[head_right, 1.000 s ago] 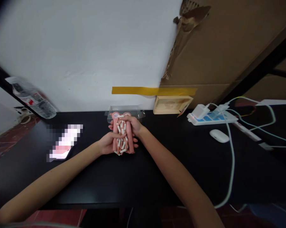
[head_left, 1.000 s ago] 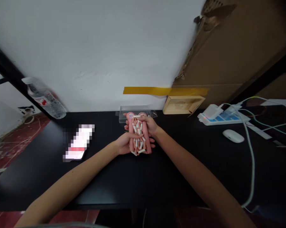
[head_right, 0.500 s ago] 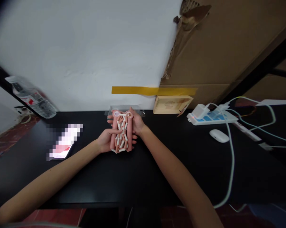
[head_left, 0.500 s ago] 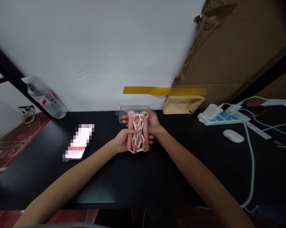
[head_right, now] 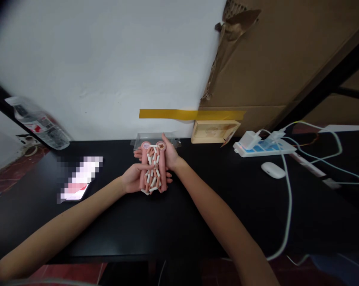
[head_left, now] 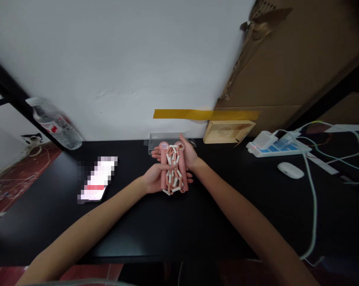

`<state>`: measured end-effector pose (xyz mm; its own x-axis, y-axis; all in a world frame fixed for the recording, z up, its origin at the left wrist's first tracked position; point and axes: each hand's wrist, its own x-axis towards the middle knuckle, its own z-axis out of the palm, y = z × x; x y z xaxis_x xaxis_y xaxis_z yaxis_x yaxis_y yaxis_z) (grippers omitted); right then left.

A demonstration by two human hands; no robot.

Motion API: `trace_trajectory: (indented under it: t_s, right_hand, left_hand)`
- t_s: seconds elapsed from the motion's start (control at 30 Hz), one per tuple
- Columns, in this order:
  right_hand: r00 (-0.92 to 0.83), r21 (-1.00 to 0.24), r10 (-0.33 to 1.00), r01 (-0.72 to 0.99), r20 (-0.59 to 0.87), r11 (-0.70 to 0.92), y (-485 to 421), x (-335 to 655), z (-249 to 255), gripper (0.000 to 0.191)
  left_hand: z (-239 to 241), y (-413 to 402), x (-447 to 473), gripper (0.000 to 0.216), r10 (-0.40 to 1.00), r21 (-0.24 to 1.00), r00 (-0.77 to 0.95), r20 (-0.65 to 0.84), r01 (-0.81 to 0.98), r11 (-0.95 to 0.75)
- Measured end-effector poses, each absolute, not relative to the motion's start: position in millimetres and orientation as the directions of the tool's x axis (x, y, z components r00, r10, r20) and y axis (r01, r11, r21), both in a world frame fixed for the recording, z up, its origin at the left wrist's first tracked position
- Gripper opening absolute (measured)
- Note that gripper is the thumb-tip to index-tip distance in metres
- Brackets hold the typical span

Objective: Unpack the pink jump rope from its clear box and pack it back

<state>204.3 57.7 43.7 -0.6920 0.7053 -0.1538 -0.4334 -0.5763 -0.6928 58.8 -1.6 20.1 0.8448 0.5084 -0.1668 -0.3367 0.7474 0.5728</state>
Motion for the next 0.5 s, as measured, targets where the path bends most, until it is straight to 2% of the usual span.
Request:
trace_trajectory:
  t_s: [0.17,0.5]
  right_hand:
    - [-0.695,-0.659,0.689,-0.422,-0.205,-0.622,55.0,206.1,49.1,0.092]
    - [-0.703,-0.607,0.686,-0.466,-0.188,-0.644,55.6,207.4,49.6,0.092]
  left_hand:
    - [16.1,-2.1,59.6,0.040,0.504,0.559,0.854,-0.126,-0.358,0.748]
    - [11.4,-2.9,62.8,0.041,0.534,0.542,0.835,-0.137,-0.388,0.745]
